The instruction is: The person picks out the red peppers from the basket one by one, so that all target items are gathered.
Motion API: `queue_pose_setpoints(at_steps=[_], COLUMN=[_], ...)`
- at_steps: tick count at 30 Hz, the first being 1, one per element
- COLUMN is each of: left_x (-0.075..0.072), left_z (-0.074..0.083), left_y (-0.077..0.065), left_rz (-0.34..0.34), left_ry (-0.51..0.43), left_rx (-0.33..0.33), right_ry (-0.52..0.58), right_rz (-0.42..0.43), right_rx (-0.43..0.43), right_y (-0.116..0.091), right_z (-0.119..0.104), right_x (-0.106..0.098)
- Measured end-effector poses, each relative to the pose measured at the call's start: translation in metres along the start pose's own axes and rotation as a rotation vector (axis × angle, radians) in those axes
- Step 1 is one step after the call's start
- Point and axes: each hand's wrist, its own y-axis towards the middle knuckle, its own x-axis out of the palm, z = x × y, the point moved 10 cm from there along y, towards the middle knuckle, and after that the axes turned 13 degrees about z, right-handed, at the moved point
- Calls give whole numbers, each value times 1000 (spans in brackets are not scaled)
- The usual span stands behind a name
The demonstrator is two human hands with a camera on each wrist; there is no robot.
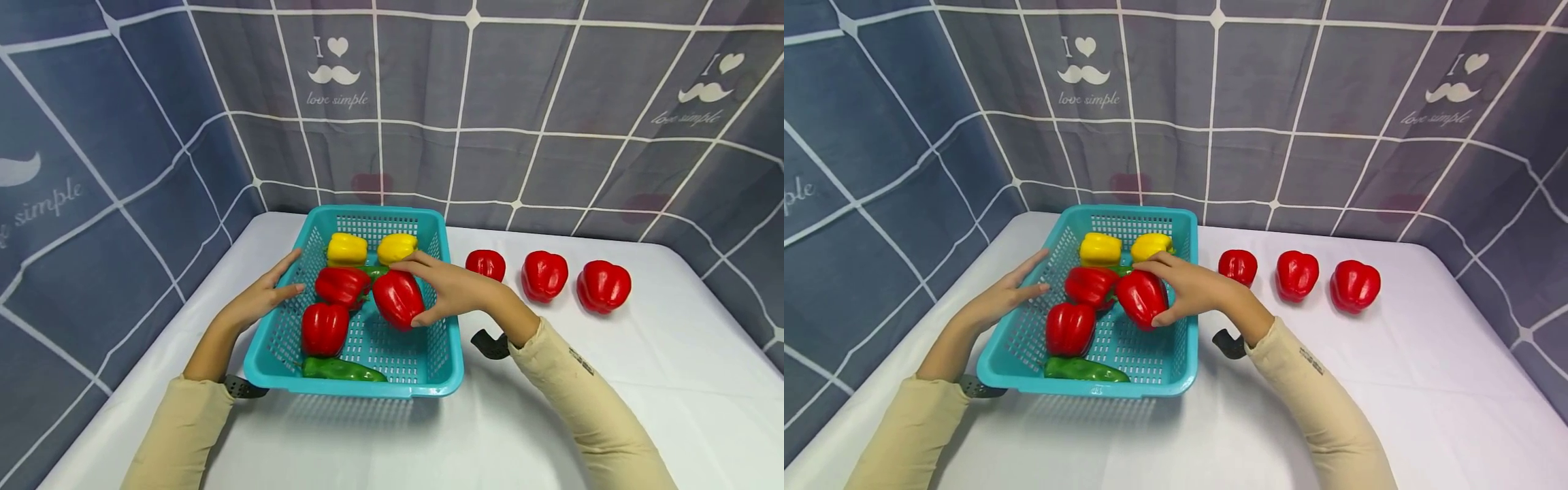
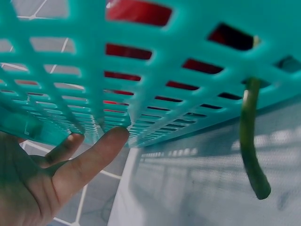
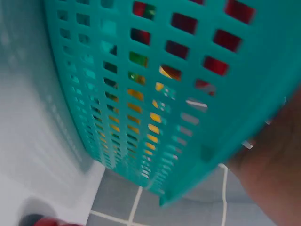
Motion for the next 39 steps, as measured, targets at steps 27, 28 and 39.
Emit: queue_pose_setpoints(at_steps=[27, 28, 39], left_x=[-1, -2, 0], left_z=[-1, -1, 0], left_y=[1, 1, -2], left_rz=[-9, -10, -17], left_ry=[24, 23, 32], left_rx=[7, 7, 6], right_ry=[105, 102, 49], right_rz=[339, 343, 394], right_rx=[51, 57, 40], right_y=[-53, -55, -71], right_z=[23, 25, 34], right_x=[-75, -75, -84])
